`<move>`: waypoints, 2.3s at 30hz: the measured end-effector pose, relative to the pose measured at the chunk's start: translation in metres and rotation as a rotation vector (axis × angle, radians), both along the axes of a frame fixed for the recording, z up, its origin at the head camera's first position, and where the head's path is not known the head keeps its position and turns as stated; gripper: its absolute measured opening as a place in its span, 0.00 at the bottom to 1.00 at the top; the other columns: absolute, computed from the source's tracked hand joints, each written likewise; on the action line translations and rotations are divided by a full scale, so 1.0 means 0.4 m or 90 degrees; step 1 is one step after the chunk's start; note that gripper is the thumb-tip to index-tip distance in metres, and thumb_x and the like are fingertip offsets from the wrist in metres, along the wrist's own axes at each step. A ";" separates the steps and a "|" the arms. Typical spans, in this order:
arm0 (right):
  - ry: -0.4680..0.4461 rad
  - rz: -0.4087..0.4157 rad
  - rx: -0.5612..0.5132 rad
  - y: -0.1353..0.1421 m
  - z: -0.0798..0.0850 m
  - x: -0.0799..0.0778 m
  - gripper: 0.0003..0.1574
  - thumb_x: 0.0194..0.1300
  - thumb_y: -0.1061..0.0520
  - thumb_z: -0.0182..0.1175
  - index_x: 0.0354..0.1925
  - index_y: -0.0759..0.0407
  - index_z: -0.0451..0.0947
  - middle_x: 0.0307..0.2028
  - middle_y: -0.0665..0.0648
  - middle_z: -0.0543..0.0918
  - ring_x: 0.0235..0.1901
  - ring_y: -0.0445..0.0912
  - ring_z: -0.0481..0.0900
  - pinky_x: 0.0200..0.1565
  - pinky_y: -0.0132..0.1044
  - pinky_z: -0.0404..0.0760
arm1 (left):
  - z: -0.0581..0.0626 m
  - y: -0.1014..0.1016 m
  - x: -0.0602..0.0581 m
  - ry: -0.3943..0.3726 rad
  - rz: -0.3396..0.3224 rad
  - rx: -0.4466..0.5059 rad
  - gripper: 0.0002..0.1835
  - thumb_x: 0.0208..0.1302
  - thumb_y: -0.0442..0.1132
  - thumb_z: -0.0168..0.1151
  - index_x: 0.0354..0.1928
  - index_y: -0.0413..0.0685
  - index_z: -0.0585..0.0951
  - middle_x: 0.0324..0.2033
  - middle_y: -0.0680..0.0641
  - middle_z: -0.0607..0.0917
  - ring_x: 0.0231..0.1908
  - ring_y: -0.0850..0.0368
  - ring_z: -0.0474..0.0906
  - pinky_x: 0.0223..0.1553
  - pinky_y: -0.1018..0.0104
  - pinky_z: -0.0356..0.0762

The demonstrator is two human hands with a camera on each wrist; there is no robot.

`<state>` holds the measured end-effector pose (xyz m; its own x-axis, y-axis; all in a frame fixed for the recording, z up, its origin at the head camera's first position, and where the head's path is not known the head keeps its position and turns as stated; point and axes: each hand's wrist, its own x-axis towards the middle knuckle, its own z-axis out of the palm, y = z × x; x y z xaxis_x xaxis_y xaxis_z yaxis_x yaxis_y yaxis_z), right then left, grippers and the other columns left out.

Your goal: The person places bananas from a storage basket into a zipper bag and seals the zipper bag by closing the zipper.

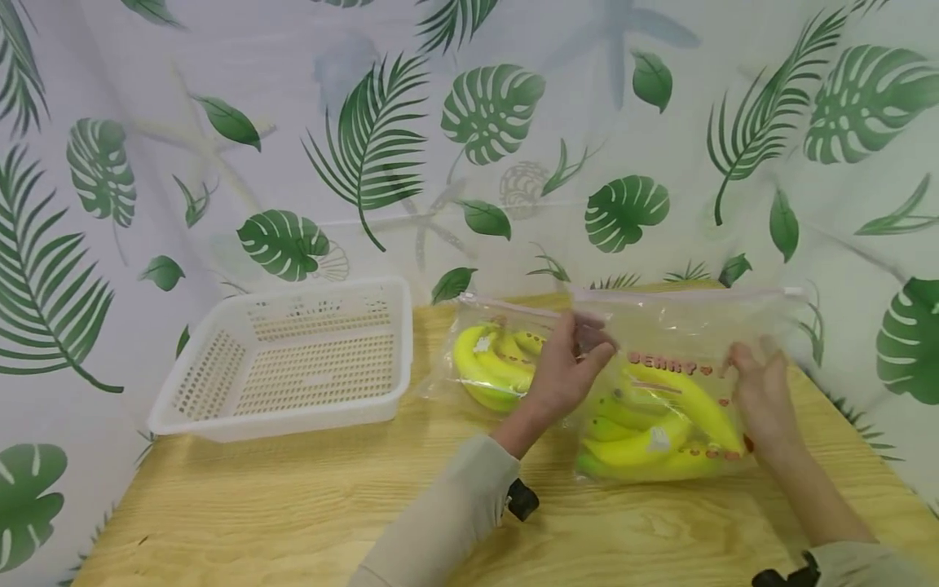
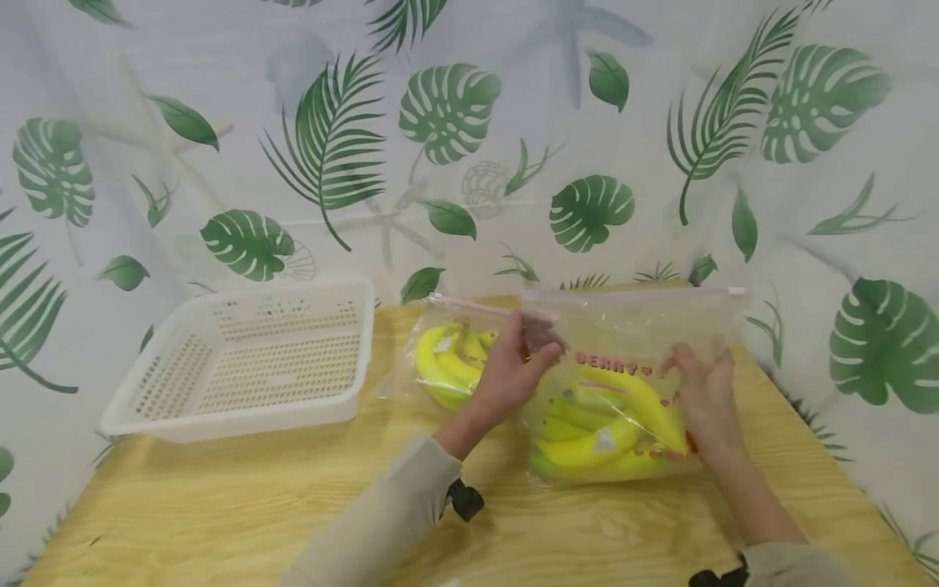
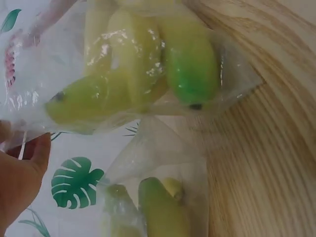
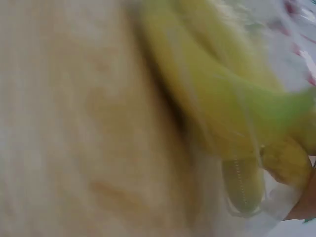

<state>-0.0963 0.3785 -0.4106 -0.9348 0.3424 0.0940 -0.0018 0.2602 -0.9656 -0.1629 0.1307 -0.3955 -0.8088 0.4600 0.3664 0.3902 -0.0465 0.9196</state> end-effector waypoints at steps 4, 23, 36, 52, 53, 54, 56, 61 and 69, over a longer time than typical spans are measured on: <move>-0.028 -0.104 0.133 -0.050 -0.067 -0.008 0.42 0.76 0.37 0.43 0.72 0.62 0.48 0.23 0.46 0.73 0.12 0.40 0.66 0.17 0.32 0.69 | 0.002 0.001 0.009 -0.038 -0.052 -0.093 0.32 0.68 0.44 0.65 0.68 0.56 0.61 0.59 0.45 0.76 0.58 0.54 0.75 0.53 0.64 0.77; 0.367 -0.352 0.017 -0.032 -0.029 -0.055 0.15 0.76 0.58 0.48 0.29 0.48 0.70 0.20 0.40 0.69 0.20 0.32 0.67 0.25 0.22 0.64 | -0.002 -0.033 -0.004 -0.019 -0.041 -0.161 0.20 0.73 0.47 0.58 0.63 0.50 0.74 0.55 0.49 0.80 0.54 0.61 0.76 0.52 0.67 0.76; 0.419 -0.317 -0.085 -0.005 0.051 -0.069 0.17 0.76 0.54 0.49 0.29 0.52 0.75 0.12 0.45 0.71 0.09 0.34 0.68 0.16 0.22 0.67 | 0.033 -0.056 -0.031 0.031 0.046 0.084 0.15 0.76 0.38 0.52 0.44 0.31 0.82 0.39 0.33 0.86 0.37 0.39 0.86 0.39 0.61 0.85; 0.411 -0.125 -0.245 -0.008 0.089 -0.049 0.05 0.74 0.57 0.54 0.42 0.58 0.69 0.21 0.54 0.77 0.18 0.41 0.77 0.24 0.25 0.78 | 0.054 -0.064 -0.031 -0.043 0.162 0.150 0.19 0.78 0.43 0.49 0.40 0.32 0.80 0.35 0.34 0.86 0.33 0.52 0.86 0.38 0.60 0.85; 0.391 -0.116 -0.256 -0.007 0.099 -0.041 0.07 0.73 0.56 0.54 0.43 0.59 0.70 0.23 0.55 0.78 0.20 0.42 0.78 0.25 0.26 0.80 | 0.055 -0.069 -0.032 -0.037 0.164 0.151 0.18 0.78 0.42 0.49 0.41 0.33 0.79 0.34 0.34 0.86 0.33 0.55 0.85 0.38 0.61 0.85; 0.374 -0.111 -0.257 -0.006 0.109 -0.033 0.08 0.73 0.54 0.55 0.44 0.59 0.72 0.25 0.55 0.78 0.23 0.42 0.80 0.27 0.27 0.81 | 0.057 -0.073 -0.034 -0.025 0.170 0.151 0.16 0.78 0.41 0.49 0.40 0.33 0.79 0.34 0.35 0.85 0.32 0.57 0.85 0.38 0.62 0.85; 0.375 -0.117 -0.247 -0.005 0.124 -0.021 0.12 0.72 0.54 0.56 0.44 0.62 0.75 0.27 0.56 0.80 0.25 0.43 0.81 0.29 0.28 0.82 | 0.066 -0.079 -0.039 0.019 0.187 0.152 0.14 0.77 0.39 0.51 0.39 0.34 0.78 0.32 0.35 0.85 0.30 0.61 0.83 0.37 0.65 0.84; 0.470 -0.142 -0.328 -0.006 0.140 -0.025 0.16 0.63 0.62 0.65 0.37 0.78 0.78 0.25 0.61 0.83 0.23 0.47 0.84 0.28 0.34 0.84 | 0.085 -0.083 -0.045 0.088 0.228 0.157 0.13 0.74 0.36 0.55 0.35 0.30 0.79 0.28 0.33 0.84 0.25 0.59 0.82 0.33 0.64 0.84; 0.488 -0.114 -0.422 -0.031 0.148 -0.026 0.12 0.64 0.63 0.62 0.38 0.76 0.76 0.27 0.63 0.82 0.26 0.49 0.83 0.32 0.32 0.84 | 0.137 -0.069 -0.038 0.343 0.318 -0.093 0.12 0.67 0.34 0.57 0.49 0.39 0.80 0.43 0.42 0.83 0.44 0.50 0.77 0.48 0.64 0.74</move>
